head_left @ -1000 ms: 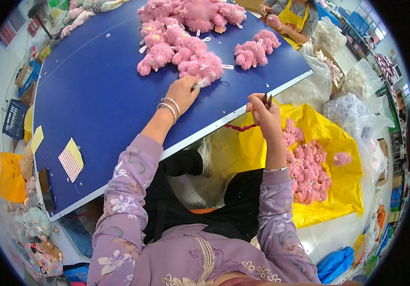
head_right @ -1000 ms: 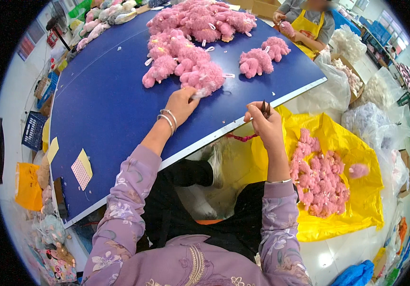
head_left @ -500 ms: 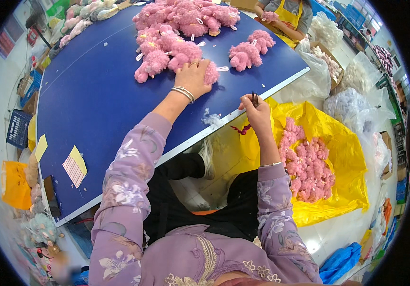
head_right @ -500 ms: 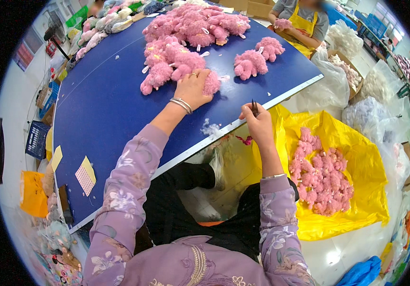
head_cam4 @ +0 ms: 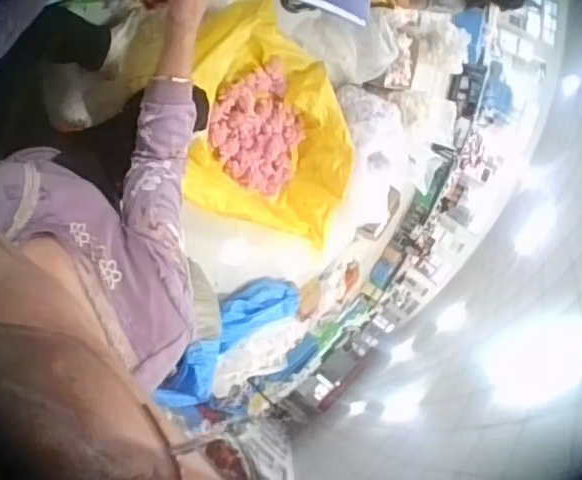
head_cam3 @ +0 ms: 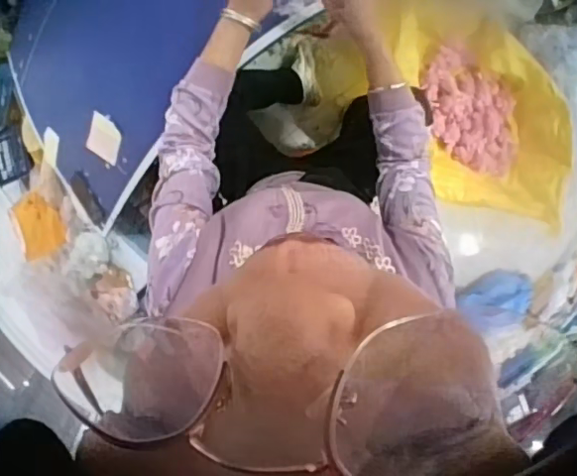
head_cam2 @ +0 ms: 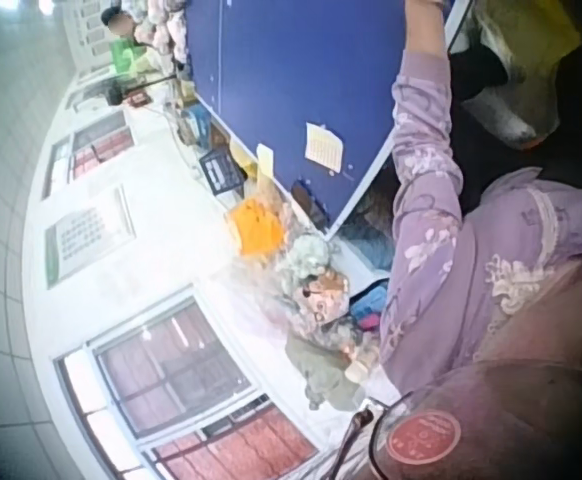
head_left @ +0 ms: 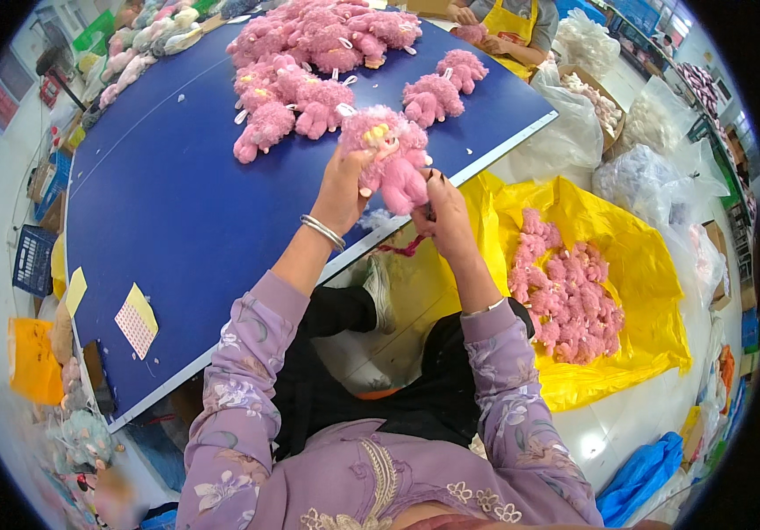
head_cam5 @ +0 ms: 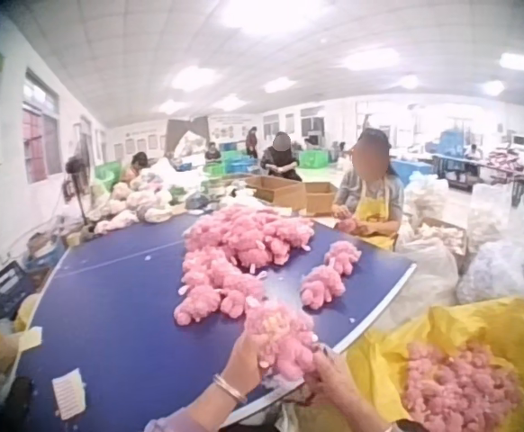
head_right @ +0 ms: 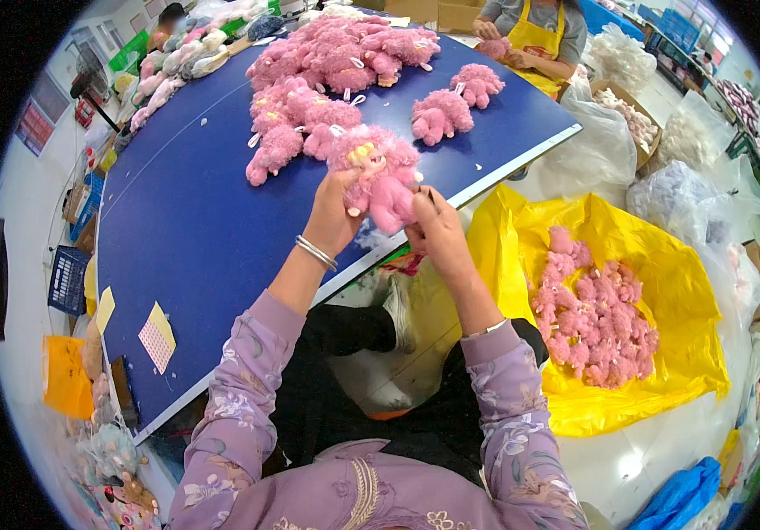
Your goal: The person trims the fur on small pink stuffed animals using scissors. They pick up each toy from a pile on the table, trim loose threads and uneven fur, then place the finished items into a yellow bag.
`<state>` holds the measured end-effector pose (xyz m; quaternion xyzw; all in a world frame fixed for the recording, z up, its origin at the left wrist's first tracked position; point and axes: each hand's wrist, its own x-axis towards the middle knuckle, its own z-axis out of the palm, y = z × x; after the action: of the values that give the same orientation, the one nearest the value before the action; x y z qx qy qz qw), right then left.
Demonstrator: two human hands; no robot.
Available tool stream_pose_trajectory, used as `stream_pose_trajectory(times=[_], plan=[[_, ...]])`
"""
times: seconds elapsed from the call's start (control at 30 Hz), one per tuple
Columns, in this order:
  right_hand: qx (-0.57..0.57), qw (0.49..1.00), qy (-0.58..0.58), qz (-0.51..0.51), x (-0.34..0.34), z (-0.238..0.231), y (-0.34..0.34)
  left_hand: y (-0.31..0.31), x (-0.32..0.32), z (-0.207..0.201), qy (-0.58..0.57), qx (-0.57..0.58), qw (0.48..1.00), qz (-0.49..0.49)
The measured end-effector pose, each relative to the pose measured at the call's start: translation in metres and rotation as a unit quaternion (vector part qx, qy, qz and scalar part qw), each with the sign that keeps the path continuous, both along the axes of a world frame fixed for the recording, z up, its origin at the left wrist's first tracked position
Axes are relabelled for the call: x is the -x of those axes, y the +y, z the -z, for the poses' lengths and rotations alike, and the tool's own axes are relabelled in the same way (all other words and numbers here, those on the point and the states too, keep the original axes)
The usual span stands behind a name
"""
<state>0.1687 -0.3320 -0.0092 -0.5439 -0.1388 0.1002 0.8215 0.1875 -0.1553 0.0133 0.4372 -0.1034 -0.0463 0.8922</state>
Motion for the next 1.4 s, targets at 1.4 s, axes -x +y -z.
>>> stream_pose_trajectory(times=[1.4], plan=[[0.216, 0.971, -0.063, 0.078, -0.002, -0.011, -0.027, 0.021, 0.022, 0.002, -0.298, -0.386, 0.859, -0.157]])
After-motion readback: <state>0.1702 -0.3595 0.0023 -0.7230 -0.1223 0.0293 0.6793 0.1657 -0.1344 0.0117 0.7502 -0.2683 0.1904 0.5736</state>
